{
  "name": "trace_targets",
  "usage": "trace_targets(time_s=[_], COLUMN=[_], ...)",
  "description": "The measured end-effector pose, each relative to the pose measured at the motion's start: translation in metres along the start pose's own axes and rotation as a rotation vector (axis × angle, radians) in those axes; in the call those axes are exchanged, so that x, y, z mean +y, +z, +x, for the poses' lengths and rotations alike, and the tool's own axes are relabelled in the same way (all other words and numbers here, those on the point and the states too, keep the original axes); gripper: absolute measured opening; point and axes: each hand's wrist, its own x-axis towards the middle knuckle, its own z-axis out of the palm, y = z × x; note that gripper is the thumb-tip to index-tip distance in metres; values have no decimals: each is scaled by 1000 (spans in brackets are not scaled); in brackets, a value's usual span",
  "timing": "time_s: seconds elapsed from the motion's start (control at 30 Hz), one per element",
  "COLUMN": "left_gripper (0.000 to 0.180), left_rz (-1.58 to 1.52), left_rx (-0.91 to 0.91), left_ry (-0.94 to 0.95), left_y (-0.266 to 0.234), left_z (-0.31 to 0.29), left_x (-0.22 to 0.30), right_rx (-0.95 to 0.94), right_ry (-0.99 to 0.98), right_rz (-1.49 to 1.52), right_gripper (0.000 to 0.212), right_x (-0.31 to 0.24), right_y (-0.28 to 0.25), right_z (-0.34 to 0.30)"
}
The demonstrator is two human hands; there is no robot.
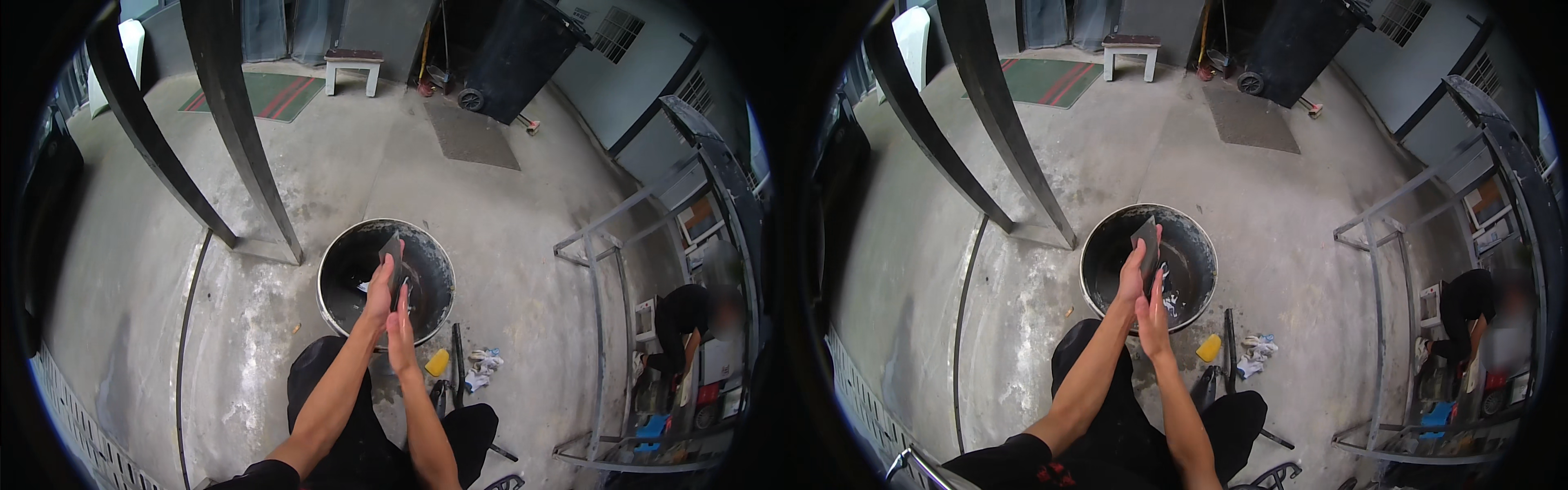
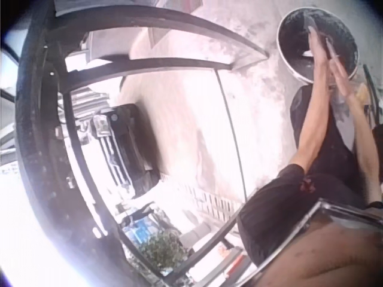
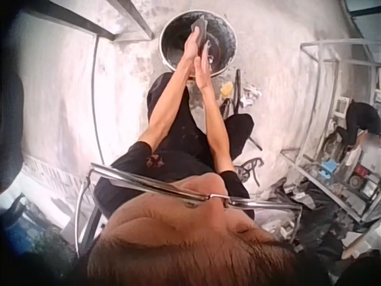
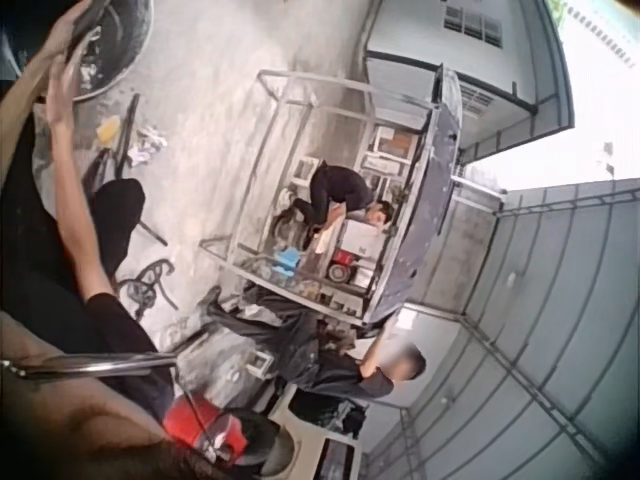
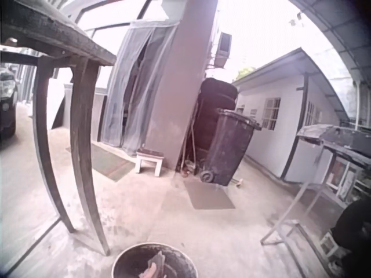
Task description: The person sits on the floor in a garage and sands a small rectangular metal piece using a sanding block. They repeatedly rub the block over the metal surface and dip it into a bucket of water to clean it.
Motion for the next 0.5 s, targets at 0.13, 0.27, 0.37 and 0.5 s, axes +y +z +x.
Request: trace_targets(time_s=[0.13, 0.27, 0.37, 0.5], left_gripper=[54, 52, 55, 55], left_rz=[148, 3, 230, 171], left_rx=[-140, -59, -108, -94], left_ry=[75, 32, 138, 47], left_y=[-6, -10, -12, -9], left_z=[-6, -4, -3, -9], left_x=[-17, -1, 9, 3], right_rx=[-47, 14, 10, 29], right_ry=[26, -30, -16, -68], right_rz=[149, 59, 127, 22], right_gripper=[87, 92, 94, 91], right_x=[-17, -8, -8, -7], right_y=[-12, 7, 12, 2], right_z=[34, 5, -1, 17])
